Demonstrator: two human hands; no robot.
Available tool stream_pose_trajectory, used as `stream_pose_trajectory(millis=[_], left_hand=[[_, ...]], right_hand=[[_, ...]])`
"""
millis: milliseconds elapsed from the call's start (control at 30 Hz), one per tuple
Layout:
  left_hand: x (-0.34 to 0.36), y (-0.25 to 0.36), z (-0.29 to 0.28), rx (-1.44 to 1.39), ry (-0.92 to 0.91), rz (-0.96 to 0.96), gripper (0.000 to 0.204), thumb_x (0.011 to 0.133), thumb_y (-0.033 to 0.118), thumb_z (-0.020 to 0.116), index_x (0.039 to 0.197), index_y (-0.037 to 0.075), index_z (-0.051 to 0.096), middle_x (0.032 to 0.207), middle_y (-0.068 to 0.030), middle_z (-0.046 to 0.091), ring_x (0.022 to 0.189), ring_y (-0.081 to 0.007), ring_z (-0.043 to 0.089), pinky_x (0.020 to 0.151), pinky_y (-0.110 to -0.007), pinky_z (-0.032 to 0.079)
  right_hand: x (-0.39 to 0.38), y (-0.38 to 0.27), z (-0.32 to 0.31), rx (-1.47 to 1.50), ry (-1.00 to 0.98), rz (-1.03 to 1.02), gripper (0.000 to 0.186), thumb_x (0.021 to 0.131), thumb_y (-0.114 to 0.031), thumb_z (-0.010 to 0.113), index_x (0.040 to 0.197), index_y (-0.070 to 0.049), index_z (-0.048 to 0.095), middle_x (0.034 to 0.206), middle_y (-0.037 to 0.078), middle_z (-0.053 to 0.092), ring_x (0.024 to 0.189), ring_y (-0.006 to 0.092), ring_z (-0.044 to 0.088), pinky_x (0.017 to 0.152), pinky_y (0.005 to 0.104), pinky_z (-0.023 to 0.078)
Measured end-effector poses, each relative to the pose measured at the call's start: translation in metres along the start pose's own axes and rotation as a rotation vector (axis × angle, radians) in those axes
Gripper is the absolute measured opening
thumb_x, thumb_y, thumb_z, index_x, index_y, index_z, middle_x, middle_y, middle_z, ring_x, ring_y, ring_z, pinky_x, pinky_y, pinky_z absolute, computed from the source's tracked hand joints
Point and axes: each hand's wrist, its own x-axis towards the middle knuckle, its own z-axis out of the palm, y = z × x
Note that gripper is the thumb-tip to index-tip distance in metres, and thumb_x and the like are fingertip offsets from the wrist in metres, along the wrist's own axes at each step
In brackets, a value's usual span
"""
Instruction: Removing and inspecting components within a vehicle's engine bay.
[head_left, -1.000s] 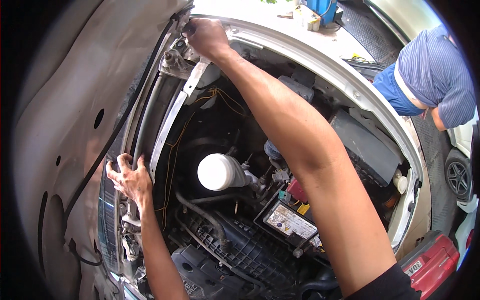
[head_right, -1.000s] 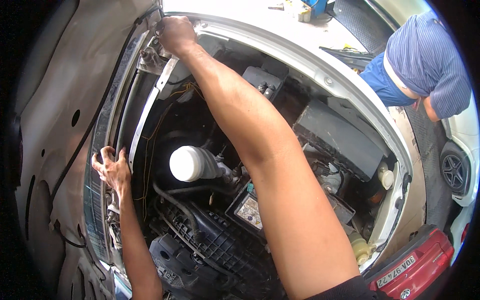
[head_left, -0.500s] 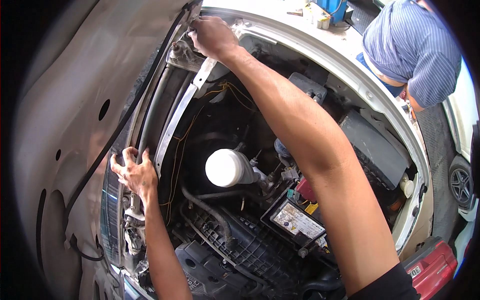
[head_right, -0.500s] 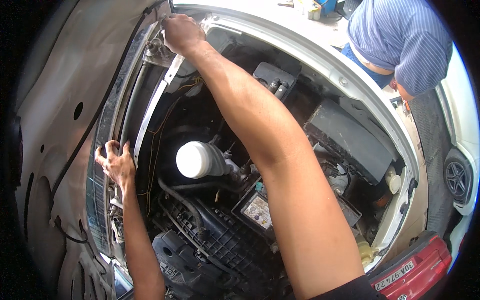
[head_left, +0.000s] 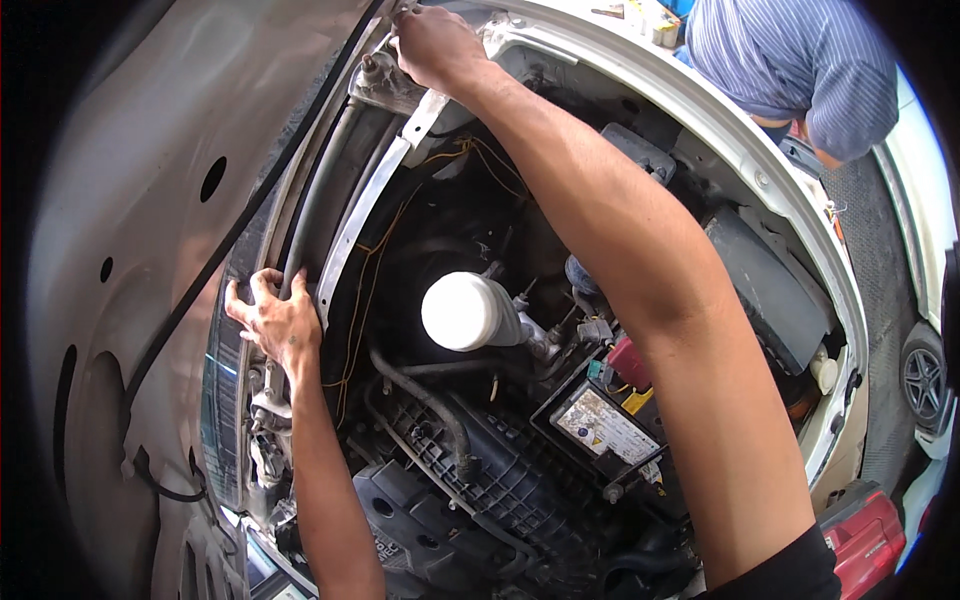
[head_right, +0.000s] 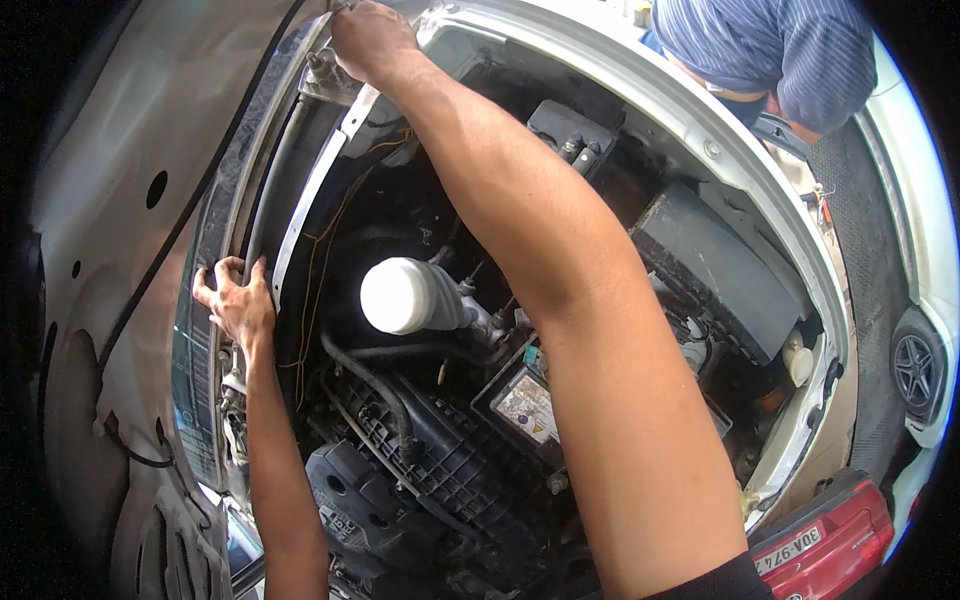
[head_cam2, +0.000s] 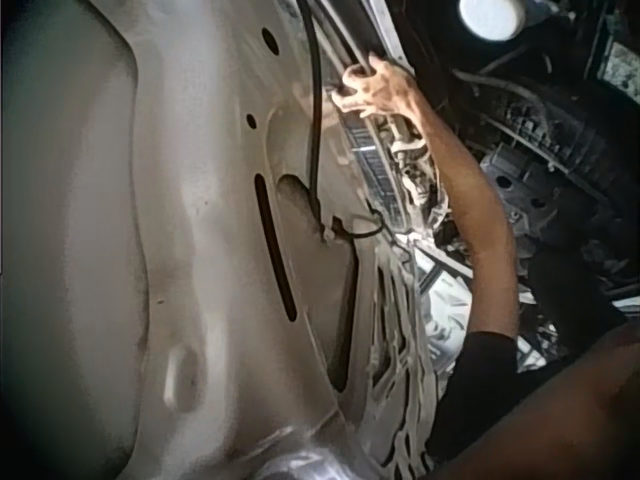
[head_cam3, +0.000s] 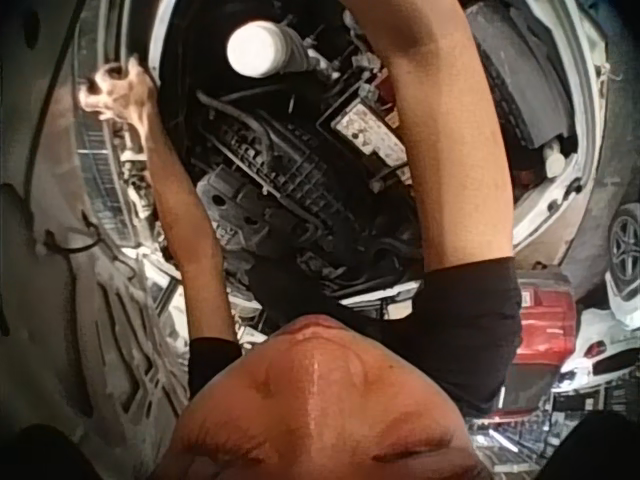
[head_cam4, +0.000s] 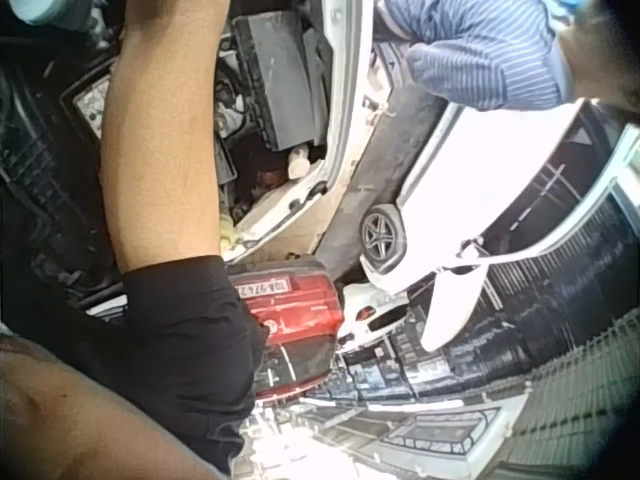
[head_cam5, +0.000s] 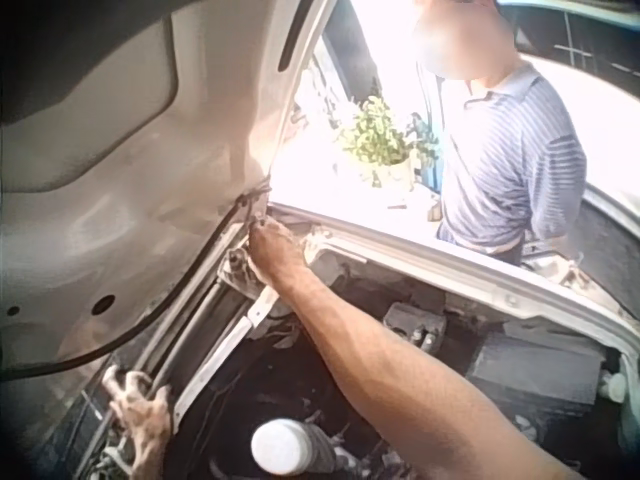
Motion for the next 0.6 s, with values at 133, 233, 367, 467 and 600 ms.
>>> stream_pose_trajectory(millis=[133, 233, 367, 467, 600], left_hand=[[0.004, -0.015, -0.004, 0.02, 0.013, -0.007, 0.034, 0.084, 0.035, 0.077, 0.108, 0.014, 0.064, 0.148, -0.019, 0.03, 0.142, -0.0389, 0.031, 0.113, -0.067, 0.026], [0.001, -0.009, 0.001, 0.008, 0.023, 0.001, 0.034, 0.083, 0.036, 0.078, 0.107, 0.015, 0.064, 0.147, -0.0184, 0.031, 0.143, -0.0387, 0.028, 0.111, -0.069, 0.028], [0.001, -0.004, -0.001, 0.1, 0.018, -0.023, 0.035, 0.084, 0.039, 0.076, 0.111, 0.018, 0.066, 0.15, -0.0175, 0.028, 0.133, -0.0401, 0.044, 0.111, -0.055, 0.036], [0.003, -0.004, 0.007, 0.102, 0.048, 0.03, 0.038, 0.083, 0.04, 0.077, 0.11, 0.017, 0.067, 0.149, -0.0192, 0.03, 0.139, -0.04, 0.037, 0.111, -0.056, 0.035], [0.002, -0.01, 0.005, 0.069, 0.059, 0.029, 0.04, 0.081, 0.043, 0.078, 0.109, 0.016, 0.067, 0.149, -0.0184, 0.03, 0.14, -0.0389, 0.034, 0.113, -0.058, 0.029]], right_hand=[[-0.012, -0.024, -0.007, 0.196, 0.19, -0.122, 0.026, 0.095, -0.014, 0.051, 0.109, 0.006, 0.059, 0.108, 0.027, 0.066, 0.101, 0.0424, 0.066, 0.089, 0.049, 0.053], [-0.009, -0.01, -0.007, 0.161, 0.184, -0.106, 0.028, 0.094, -0.01, 0.047, 0.112, 0.008, 0.058, 0.11, 0.027, 0.065, 0.104, 0.0414, 0.065, 0.089, 0.0488, 0.053], [-0.007, -0.017, 0.001, 0.109, 0.195, -0.086, 0.028, 0.094, -0.007, 0.046, 0.114, 0.008, 0.058, 0.109, 0.024, 0.065, 0.105, 0.037, 0.064, 0.089, 0.0457, 0.054], [-0.008, -0.024, -0.014, -0.008, 0.023, -0.064, 0.025, 0.093, -0.011, 0.052, 0.109, 0.006, 0.059, 0.104, 0.019, 0.065, 0.103, 0.03, 0.063, 0.086, 0.0428, 0.055], [-0.012, -0.029, 0.002, -0.047, 0.155, -0.099, 0.028, 0.095, -0.016, 0.048, 0.114, 0.003, 0.058, 0.11, 0.02, 0.064, 0.106, 0.0316, 0.064, 0.088, 0.0427, 0.055]])
